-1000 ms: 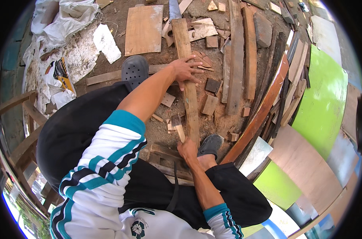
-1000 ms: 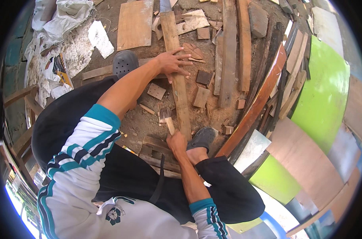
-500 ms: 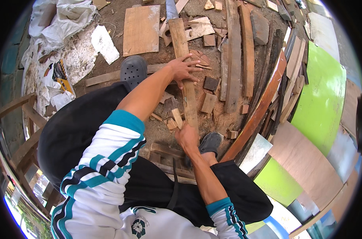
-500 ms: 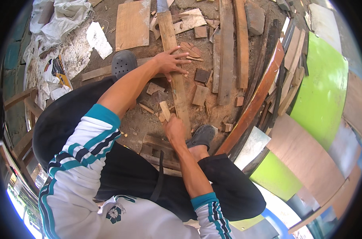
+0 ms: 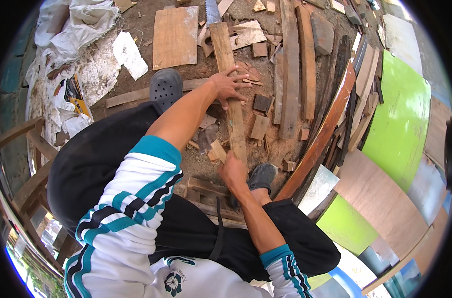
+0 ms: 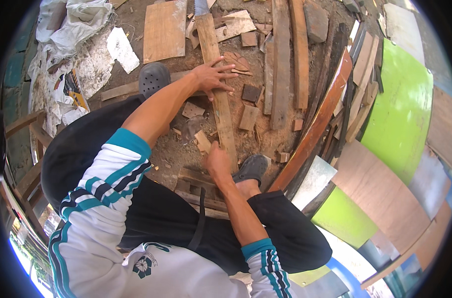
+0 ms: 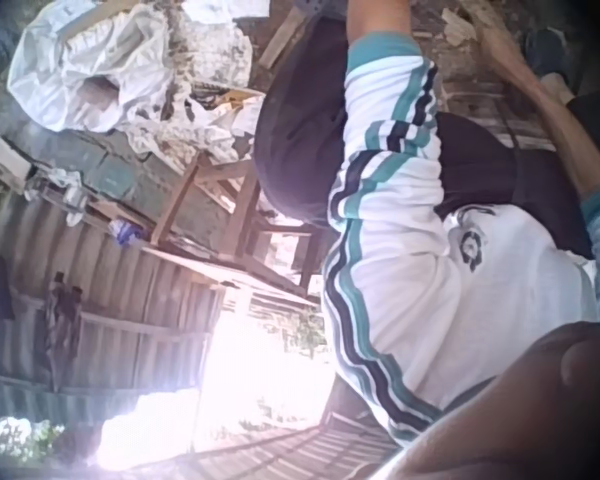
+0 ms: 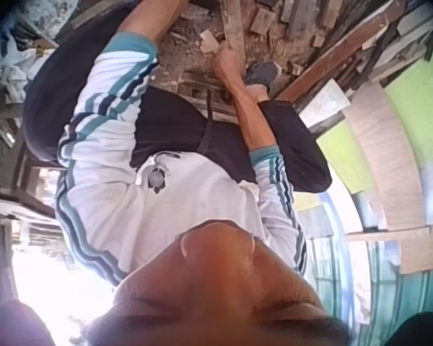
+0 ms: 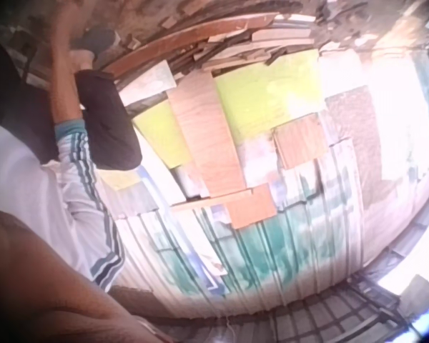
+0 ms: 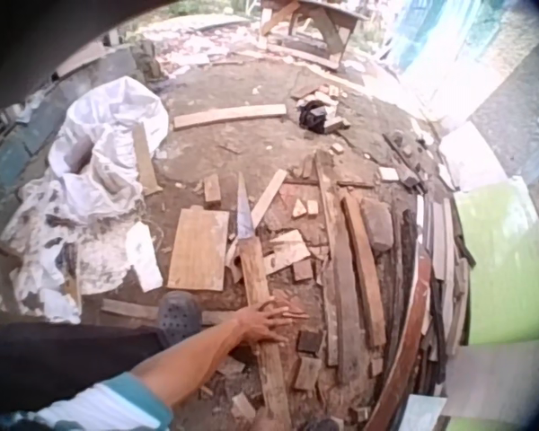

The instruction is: The person sits on the ground and repeatedly strikes a long wooden plank with a hammer to break it into smaller pieces. The person adjusts the plank's position and continues chopping until several fragments are produced.

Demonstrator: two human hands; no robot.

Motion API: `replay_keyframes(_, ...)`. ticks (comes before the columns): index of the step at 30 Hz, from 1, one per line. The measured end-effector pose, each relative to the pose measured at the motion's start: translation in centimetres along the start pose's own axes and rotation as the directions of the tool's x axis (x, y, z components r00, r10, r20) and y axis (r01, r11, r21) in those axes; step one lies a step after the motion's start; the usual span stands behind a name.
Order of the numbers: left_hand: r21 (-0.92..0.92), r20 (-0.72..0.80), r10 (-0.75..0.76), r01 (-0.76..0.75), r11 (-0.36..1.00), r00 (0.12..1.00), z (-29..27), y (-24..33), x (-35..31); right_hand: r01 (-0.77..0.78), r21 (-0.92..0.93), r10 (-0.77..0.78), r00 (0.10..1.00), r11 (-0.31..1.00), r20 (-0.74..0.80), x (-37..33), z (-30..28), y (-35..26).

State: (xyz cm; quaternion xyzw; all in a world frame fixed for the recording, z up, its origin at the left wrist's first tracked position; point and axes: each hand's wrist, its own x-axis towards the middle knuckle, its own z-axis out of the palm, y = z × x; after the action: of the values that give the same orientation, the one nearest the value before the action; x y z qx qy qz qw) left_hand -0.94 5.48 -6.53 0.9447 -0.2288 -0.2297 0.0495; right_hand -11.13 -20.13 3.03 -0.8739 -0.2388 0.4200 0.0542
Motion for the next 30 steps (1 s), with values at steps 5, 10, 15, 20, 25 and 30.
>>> replay_keyframes(5, -0.034, -0.062, -0.001, -0.001, 0.999, 0.998, 0.3, 0.2, 0.4, -0.015, 0.118, 0.023, 0.997, 0.993, -0.070, 1.0, 0.2, -0.8)
replay_keyframes(10, -0.044, -0.061, 0.000, -0.003, 0.999, 0.998, 0.5, 0.3, 0.2, 0.030, 0.051, -0.029, 0.999, 0.998, -0.027, 0.1, -1.0, -0.2)
replay_keyframes(15, -0.041, -0.071, -0.007, 0.005, 0.999, 0.997, 0.1, 0.4, 0.4, -0.009, 0.122, 0.022, 0.994, 0.993, -0.103, 2.0, 0.9, -1.2)
replay_keyframes(20, -0.052, -0.045, -0.009, 0.007, 0.999, 0.999, 0.1, 0.3, -0.1, -0.116, 0.156, 0.096, 0.986, 0.981, 0.133, 1.3, -1.0, 0.2)
replay_keyframes(25, -0.025, -0.006, -0.008, 0.008, 1.000, 1.000, -1.4, 0.5, 0.4, -0.054, 0.083, 0.055, 0.998, 0.995, -0.006, 1.6, 2.0, 1.5)
replay_keyframes(30, 0.008, 0.017, -0.035, 0.035, 0.999, 0.999, -0.9, 0.8, -0.6, 0.065, -0.013, -0.066, 0.997, 0.998, -0.044, -0.6, -0.7, 0.8)
